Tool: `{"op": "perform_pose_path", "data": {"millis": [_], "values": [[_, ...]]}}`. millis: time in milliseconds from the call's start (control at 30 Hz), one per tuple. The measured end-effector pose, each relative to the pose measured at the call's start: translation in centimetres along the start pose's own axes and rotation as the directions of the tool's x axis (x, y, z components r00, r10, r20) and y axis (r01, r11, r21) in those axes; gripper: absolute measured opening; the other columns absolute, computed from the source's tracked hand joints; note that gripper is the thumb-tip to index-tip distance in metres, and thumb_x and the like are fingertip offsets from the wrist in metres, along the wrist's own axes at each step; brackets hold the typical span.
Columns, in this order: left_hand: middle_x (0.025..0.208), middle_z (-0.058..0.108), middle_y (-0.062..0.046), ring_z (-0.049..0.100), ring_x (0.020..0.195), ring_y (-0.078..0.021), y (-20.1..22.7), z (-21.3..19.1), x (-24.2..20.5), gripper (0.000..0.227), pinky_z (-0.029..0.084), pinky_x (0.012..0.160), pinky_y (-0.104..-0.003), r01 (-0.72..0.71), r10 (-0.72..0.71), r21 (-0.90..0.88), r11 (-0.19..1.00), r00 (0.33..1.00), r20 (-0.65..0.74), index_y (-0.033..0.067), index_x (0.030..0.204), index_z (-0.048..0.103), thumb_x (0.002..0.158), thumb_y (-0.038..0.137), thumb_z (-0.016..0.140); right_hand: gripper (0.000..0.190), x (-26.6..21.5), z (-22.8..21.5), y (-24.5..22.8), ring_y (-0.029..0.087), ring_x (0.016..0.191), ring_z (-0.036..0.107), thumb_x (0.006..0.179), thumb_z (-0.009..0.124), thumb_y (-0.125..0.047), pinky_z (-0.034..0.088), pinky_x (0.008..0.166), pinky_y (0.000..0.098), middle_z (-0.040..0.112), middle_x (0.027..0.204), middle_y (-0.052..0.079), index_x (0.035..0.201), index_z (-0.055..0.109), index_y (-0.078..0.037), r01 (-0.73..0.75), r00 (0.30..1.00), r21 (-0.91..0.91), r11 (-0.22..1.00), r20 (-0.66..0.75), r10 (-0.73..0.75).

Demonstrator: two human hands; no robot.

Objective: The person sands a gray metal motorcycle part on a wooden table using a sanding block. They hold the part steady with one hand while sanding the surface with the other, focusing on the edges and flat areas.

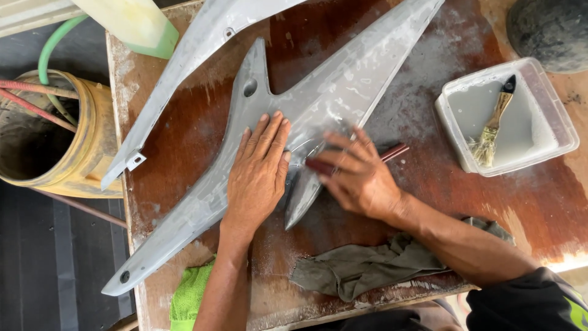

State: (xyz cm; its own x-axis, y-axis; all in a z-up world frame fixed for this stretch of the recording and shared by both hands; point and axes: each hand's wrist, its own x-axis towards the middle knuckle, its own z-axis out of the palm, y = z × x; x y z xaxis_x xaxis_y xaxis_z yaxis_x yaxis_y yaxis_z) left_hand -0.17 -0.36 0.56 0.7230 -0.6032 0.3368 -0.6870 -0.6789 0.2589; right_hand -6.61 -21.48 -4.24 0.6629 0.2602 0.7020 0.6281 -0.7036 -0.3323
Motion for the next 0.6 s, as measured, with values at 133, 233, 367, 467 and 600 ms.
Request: {"op": "perform_pose_path", "data": {"millis": [133,233,367,467,600], "values": [[0.161,0.042,-0.007,0.038,0.149,-0.0260,-0.1,0.2,-0.1,0.046,0.028,0.122,-0.047,0.000,0.000,0.011,1.000,1.000,-0.010,0.0095,0.153,0.046,0.108,0.022,0.045,0.013,-0.4,0.8,0.0,0.037,0.128,0.062,0.096,0.070,-0.019,0.035,0.117,0.0611,0.075,0.117,0.005,0.094,0.078,-0.010,0.024,0.999,0.061,0.998,-0.034,-0.022],[0.160,0.042,-0.007,0.038,0.148,-0.0248,0.0,0.0,0.0,0.045,0.028,0.122,-0.046,-0.010,0.010,0.002,1.000,1.000,-0.015,0.0104,0.152,0.046,0.109,0.022,0.044,0.015,0.3,-0.2,-2.8,0.032,0.127,0.064,0.098,0.066,-0.021,0.032,0.120,0.0576,0.075,0.114,0.002,0.101,0.077,-0.011,0.024,1.000,0.110,0.994,0.015,-0.026],[0.161,0.042,-0.008,0.038,0.149,-0.0268,0.1,0.0,0.0,0.046,0.028,0.122,-0.048,-0.008,0.008,0.003,1.000,1.000,-0.004,0.0091,0.153,0.046,0.109,0.022,0.046,0.016,0.3,0.1,0.1,0.034,0.130,0.061,0.097,0.069,-0.020,0.032,0.119,0.0599,0.075,0.118,0.004,0.089,0.079,-0.012,0.024,0.998,0.049,0.999,-0.060,-0.021],[0.161,0.042,-0.009,0.038,0.149,-0.0278,0.2,-0.1,0.1,0.046,0.027,0.122,-0.048,-0.001,0.001,-0.011,1.000,1.000,-0.003,0.0082,0.153,0.046,0.109,0.021,0.044,0.018,0.3,-0.3,-0.1,0.035,0.130,0.062,0.101,0.066,-0.023,0.031,0.120,0.0567,0.073,0.117,0.005,0.099,0.077,-0.008,-0.048,0.997,-0.075,0.996,-0.065,0.043],[0.161,0.042,-0.007,0.037,0.149,-0.0261,0.1,0.0,0.1,0.046,0.027,0.122,-0.047,0.001,0.000,0.002,1.000,1.000,-0.004,0.0102,0.153,0.046,0.109,0.023,0.045,0.014,-0.2,0.4,-1.3,0.031,0.132,0.059,0.095,0.071,-0.018,0.031,0.122,0.0596,0.076,0.114,0.003,0.093,0.080,-0.008,-0.025,1.000,0.071,0.997,0.014,0.024]]}}
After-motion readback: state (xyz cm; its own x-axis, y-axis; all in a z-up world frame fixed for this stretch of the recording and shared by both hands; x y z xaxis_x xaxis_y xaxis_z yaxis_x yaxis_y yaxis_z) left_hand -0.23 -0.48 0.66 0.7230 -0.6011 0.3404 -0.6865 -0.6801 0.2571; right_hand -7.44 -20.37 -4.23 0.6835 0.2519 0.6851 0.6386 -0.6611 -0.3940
